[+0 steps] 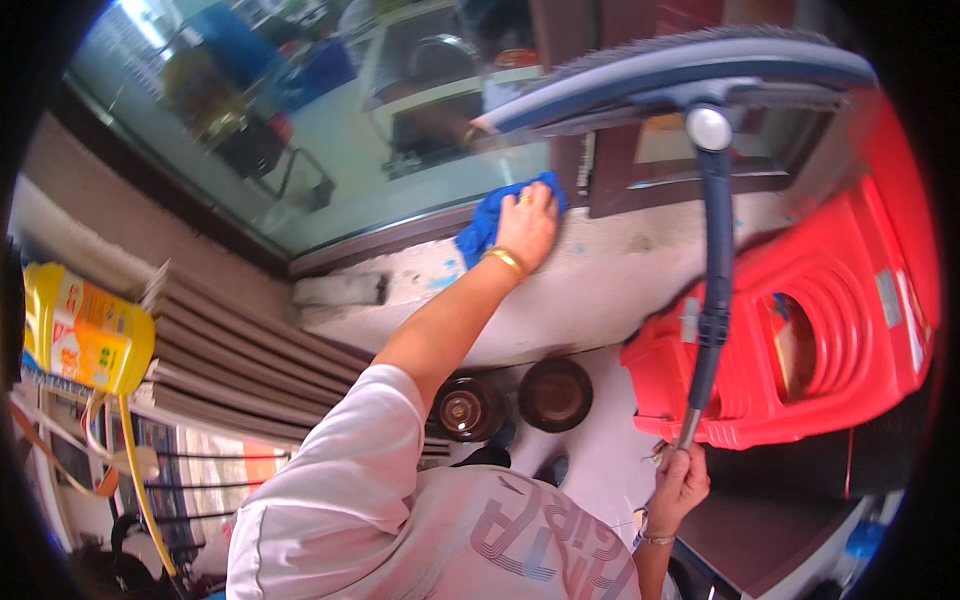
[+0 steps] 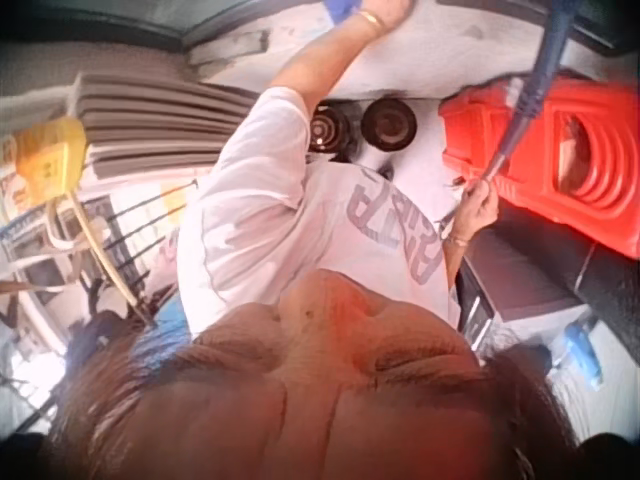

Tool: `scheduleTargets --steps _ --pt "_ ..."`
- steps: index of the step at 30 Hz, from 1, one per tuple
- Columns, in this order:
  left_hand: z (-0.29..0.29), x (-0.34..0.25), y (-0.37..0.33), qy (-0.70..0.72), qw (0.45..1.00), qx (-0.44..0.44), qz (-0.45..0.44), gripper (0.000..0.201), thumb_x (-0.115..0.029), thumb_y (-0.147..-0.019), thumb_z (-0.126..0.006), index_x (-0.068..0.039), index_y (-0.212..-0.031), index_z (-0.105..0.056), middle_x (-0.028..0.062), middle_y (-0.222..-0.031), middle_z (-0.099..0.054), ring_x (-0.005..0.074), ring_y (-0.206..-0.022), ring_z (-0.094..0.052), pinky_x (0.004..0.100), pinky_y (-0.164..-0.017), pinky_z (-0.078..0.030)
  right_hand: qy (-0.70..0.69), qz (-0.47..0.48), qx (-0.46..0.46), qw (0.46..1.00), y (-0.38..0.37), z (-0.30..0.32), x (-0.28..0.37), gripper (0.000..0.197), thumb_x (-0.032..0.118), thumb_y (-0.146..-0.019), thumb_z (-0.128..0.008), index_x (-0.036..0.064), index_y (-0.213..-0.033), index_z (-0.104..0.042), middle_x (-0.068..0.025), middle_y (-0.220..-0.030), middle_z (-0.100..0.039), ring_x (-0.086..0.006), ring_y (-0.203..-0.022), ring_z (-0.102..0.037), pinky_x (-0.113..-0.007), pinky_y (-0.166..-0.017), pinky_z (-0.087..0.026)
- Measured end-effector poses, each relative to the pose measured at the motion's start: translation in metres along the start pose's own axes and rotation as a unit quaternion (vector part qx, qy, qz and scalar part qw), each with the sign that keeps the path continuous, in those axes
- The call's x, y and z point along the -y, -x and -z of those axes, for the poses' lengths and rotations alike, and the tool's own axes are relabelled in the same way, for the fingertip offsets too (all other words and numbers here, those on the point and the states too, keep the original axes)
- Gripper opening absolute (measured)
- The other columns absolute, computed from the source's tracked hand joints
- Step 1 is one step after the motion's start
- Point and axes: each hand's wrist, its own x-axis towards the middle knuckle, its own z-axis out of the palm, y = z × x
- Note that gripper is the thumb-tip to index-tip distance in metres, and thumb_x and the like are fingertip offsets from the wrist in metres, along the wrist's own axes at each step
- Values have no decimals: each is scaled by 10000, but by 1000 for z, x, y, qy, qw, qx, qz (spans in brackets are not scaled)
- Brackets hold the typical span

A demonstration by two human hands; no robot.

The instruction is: The person cleans a window using a long-handled squeegee and a blue cloth. They wipe the glass and frame, then rinse the cloth at a sink.

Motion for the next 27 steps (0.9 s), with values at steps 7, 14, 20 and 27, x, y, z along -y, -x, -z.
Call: scheduleTargets --steps 7,14,20,27 --pt "42 82 54 10 996 81 36 194 -158 -817 -523 -135 -980 -626 54 -1025 -511 226 -1029 -525 435 -765 -411 -28 -50 13 998 -3 -8 4 215 170 -991 -461 -12 -942 -564 38 -580 -417 -12 -473 -332 -183 -418 -221" --pt "72 177 144 -20 957 129 261 211 -112 -832 -505 -133 -977 -656 102 -1044 -510 316 -998 -548 492 -776 -486 -53 -63 42 996 -10 -23 7 219 177 -996 -449 -10 -951 -555 29 -580 -406 -20 -453 -335 -177 -402 -309" --pt "171 171 170 276 846 -262 373 354 78 -757 -460 7 -1079 -590 152 -1028 -531 304 -967 -552 320 -849 -441 -74 -69 58 993 -22 -24 -4 207 160 -992 -443 -7 -925 -545 23 -593 -413 -20 -458 -333 -176 -409 -281" --pt "313 210 141 -208 823 -446 285 547 115 -724 -462 -1 -1254 -528 262 -1371 -381 424 -1252 -394 435 -1078 -278 -102 -49 107 988 -39 -46 -1 191 151 -986 -458 -4 -934 -557 42 -584 -400 -14 -473 -325 -184 -412 -226"
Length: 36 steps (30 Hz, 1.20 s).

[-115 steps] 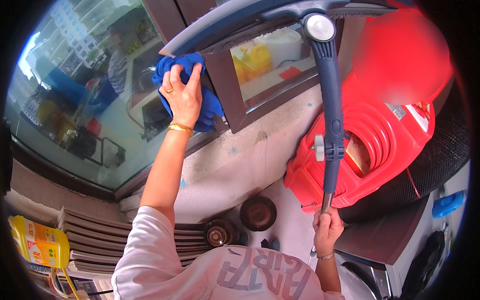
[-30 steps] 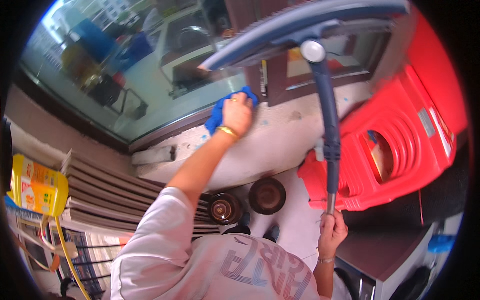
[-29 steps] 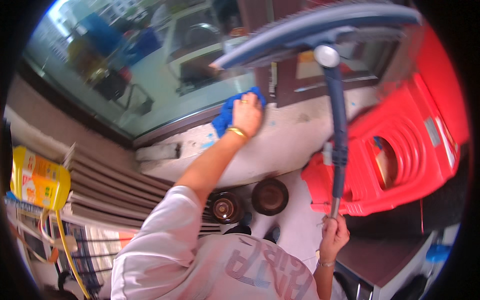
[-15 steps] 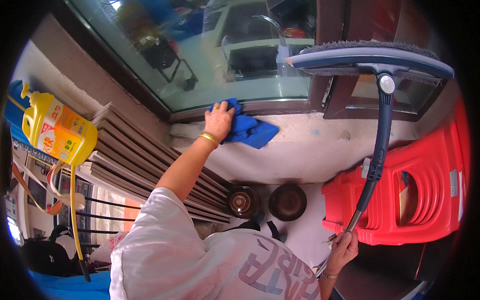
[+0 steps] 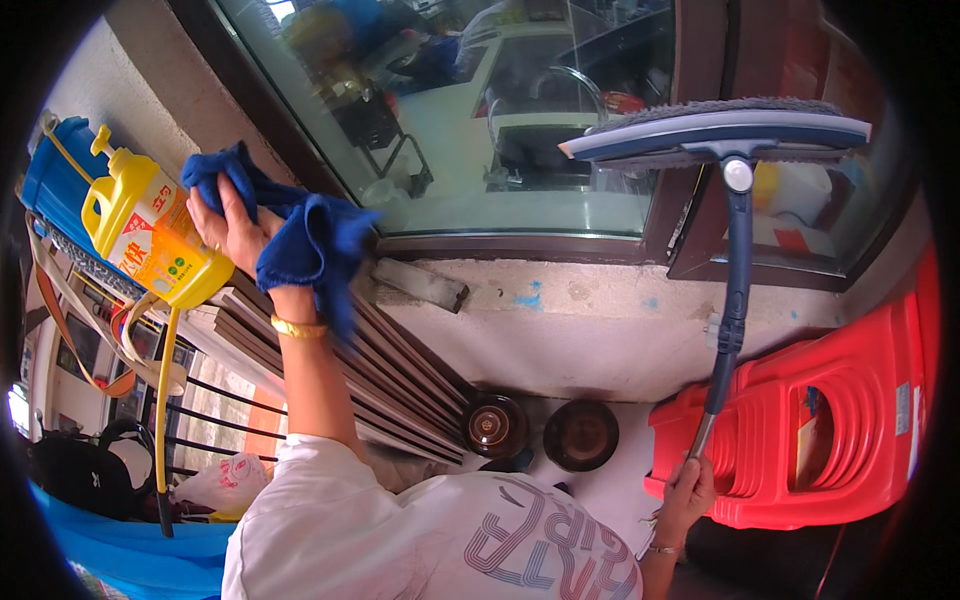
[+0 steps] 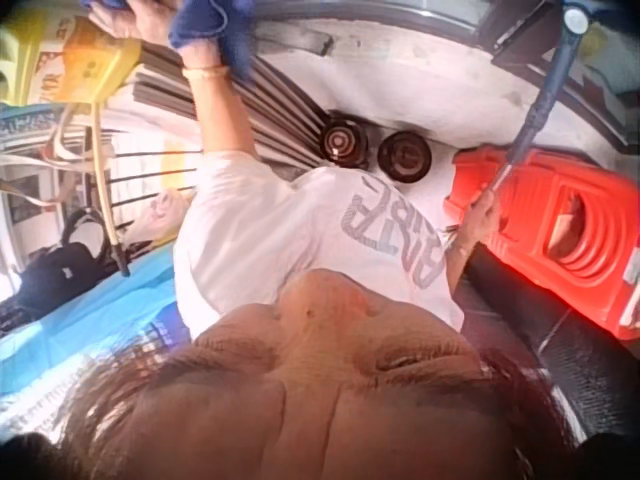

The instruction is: The person cleans a window using a long-handled squeegee and a blue cloth. They wipe the glass and frame, then rinse the cloth at a sink.

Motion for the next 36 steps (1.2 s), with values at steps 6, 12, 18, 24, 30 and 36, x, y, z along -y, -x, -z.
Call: scheduleTargets --steps 6,12,18,24,30,36 --pt "2 23 90 51 968 216 115 512 130 -740 -438 19 -1233 -518 250 -1305 -443 431 -1178 -452 395 -1023 -363 8 -24 33 999 0 -4 -10 185 149 -980 -470 -1 -960 -575 42 -587 -413 -13 -469 -330 -183 -410 -233" --pt "-11 25 155 296 841 187 413 380 34 -881 -430 18 -1249 -522 147 -1192 -533 280 -1125 -511 299 -984 -356 14 18 51 998 -9 5 -20 180 149 -982 -477 8 -973 -587 43 -596 -409 -9 -470 -327 -174 -404 -238" --pt "-114 30 81 185 956 123 189 503 -82 -927 -463 52 -1389 -317 294 -1492 -154 409 -1399 -147 406 -1138 -138 40 15 57 997 -6 2 -13 161 116 -976 -478 -8 -973 -580 46 -609 -403 -7 -491 -331 -173 -419 -247" --pt "-165 38 78 -60 980 158 104 595 8 -801 -524 26 -1364 -332 304 -1452 -234 441 -1304 -297 461 -1083 -238 77 5 54 996 5 -7 -6 169 115 -974 -472 -19 -981 -575 40 -603 -418 -7 -492 -336 -173 -422 -253" --pt "-150 39 187 -57 944 282 161 628 104 -734 -509 89 -1332 -317 354 -1389 -278 485 -1237 -343 470 -1053 -300 82 -14 33 996 5 -10 0 166 65 -946 -449 -35 -920 -580 43 -581 -424 -10 -487 -356 -184 -433 -271" --pt "-153 35 197 -139 807 491 299 353 -88 -815 -518 62 -1119 -418 294 -1144 -562 424 -996 -582 462 -857 -465 90 7 -4 996 1 1 2 173 69 -942 -446 -37 -913 -579 36 -578 -417 -18 -486 -353 -186 -433 -277"
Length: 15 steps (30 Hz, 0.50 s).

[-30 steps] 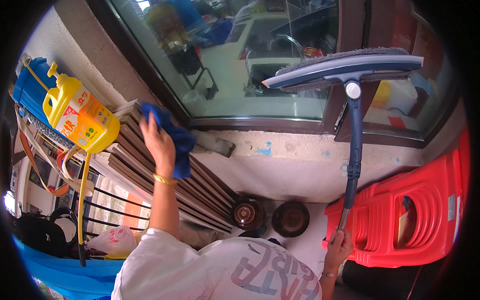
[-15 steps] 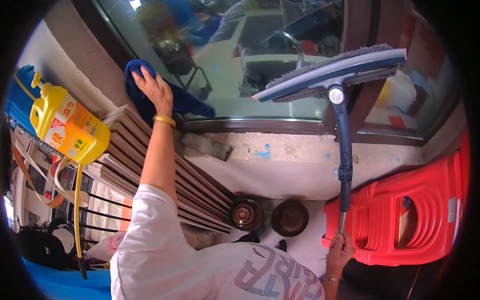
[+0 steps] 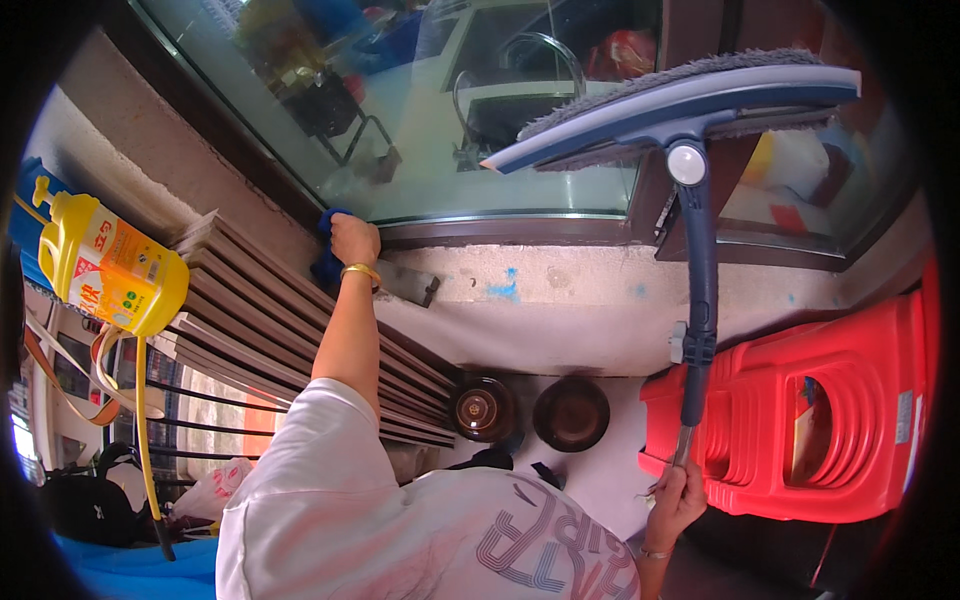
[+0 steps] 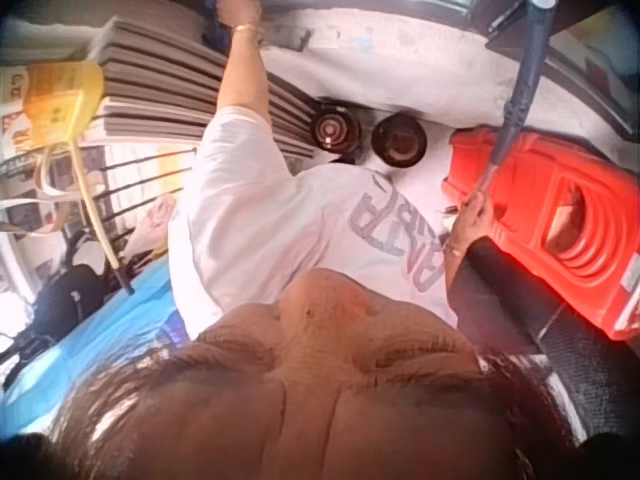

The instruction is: The person cleans a window using a long-handled squeegee and a blue cloth. They wipe the glass and frame, then rinse the cloth at a sink.

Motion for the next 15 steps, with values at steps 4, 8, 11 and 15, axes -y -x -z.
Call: scheduleTargets --steps 4,8,11,15 --pt "14 10 4 33 999 22 13 295 -110 -818 -521 10 -1070 -427 266 -965 -639 411 -971 -610 443 -849 -477 -4 0 6 1000 2 7 -12 184 86 -949 -445 -32 -894 -576 32 -581 -418 -19 -479 -344 -187 -426 -268" --pt "25 -19 37 24 994 96 -41 262 -78 -798 -520 -15 -1045 -456 259 -944 -641 404 -955 -615 456 -830 -481 -23 -35 10 999 0 -3 -12 191 121 -968 -452 -21 -917 -570 36 -574 -411 -15 -465 -337 -183 -409 -251" --pt "2 -22 64 16 977 29 -209 206 -45 -767 -524 -34 -972 -505 202 -890 -650 375 -888 -621 466 -769 -484 -43 -51 18 998 -10 -16 -12 196 142 -982 -453 -15 -944 -565 36 -570 -411 -12 -455 -337 -178 -397 -240" --pt "22 -2 54 42 973 -52 -221 195 -31 -749 -533 -76 -932 -583 159 -858 -644 341 -863 -610 465 -727 -478 -78 -49 28 995 -17 -26 -4 196 147 -988 -455 -11 -957 -566 31 -576 -423 -11 -454 -340 -175 -393 -233"
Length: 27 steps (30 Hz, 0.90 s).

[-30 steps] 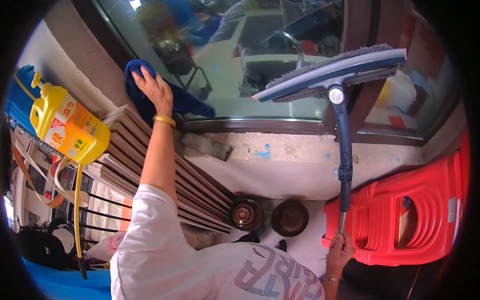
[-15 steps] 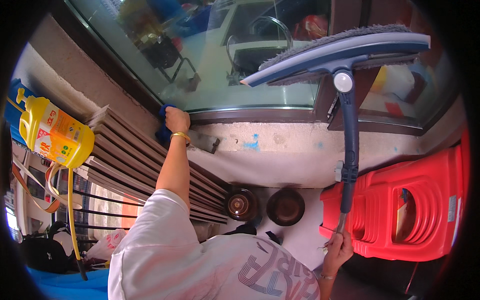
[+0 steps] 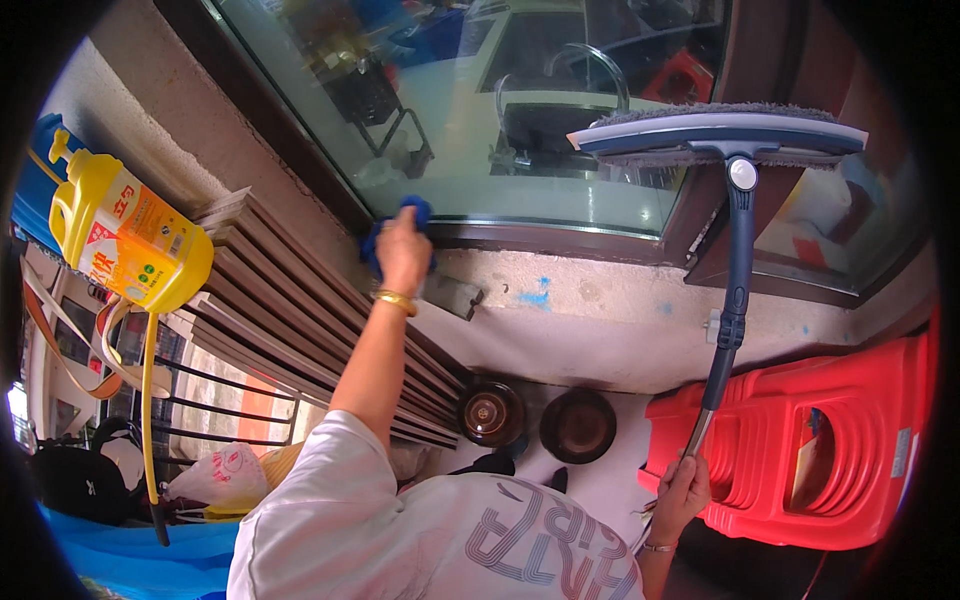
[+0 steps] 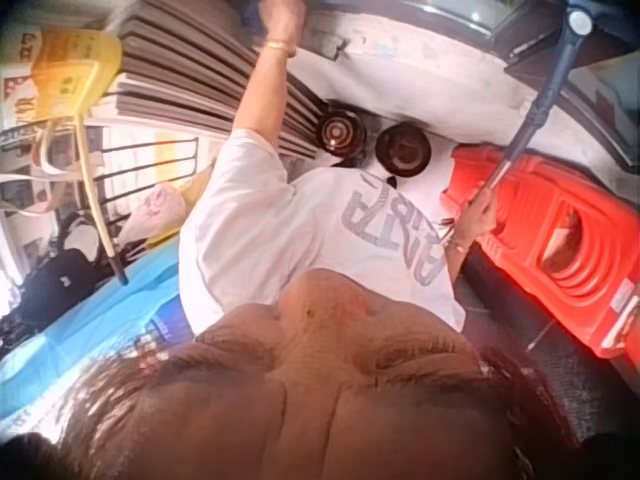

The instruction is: The person cleans a window using a long-handled squeegee and a blue cloth. They wipe the glass and frame, then rinse the cloth at a sink.

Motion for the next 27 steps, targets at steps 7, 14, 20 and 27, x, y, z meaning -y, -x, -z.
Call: scheduleTargets --steps 7,14,20,27 --pt "5 62 -28 -176 979 89 43 215 -67 -790 -517 -34 -928 -679 180 -969 -660 359 -972 -582 452 -853 -459 15 27 0 1000 6 4 -5 188 145 -985 -458 -5 -956 -566 31 -574 -428 -11 -456 -337 -173 -399 -240" --pt "-12 38 -32 -110 986 120 -47 172 -115 -773 -546 -76 -785 -713 109 -886 -689 313 -925 -619 445 -755 -486 53 24 2 998 15 2 -1 181 119 -973 -453 -16 -927 -565 37 -574 -425 -10 -462 -349 -176 -412 -261" --pt "-20 -44 -7 -151 957 175 -176 140 -151 -767 -580 -132 -771 -718 77 -921 -694 247 -994 -611 407 -783 -439 65 33 7 997 17 1 3 180 108 -969 -456 -23 -917 -568 39 -574 -423 -9 -472 -353 -177 -420 -259" --pt "-23 -135 13 -104 935 237 -244 164 -158 -792 -574 -141 -844 -729 58 -937 -690 243 -1035 -587 414 -841 -394 55 36 -10 998 30 2 7 190 125 -973 -471 -30 -935 -574 40 -577 -428 -11 -474 -358 -174 -417 -268"
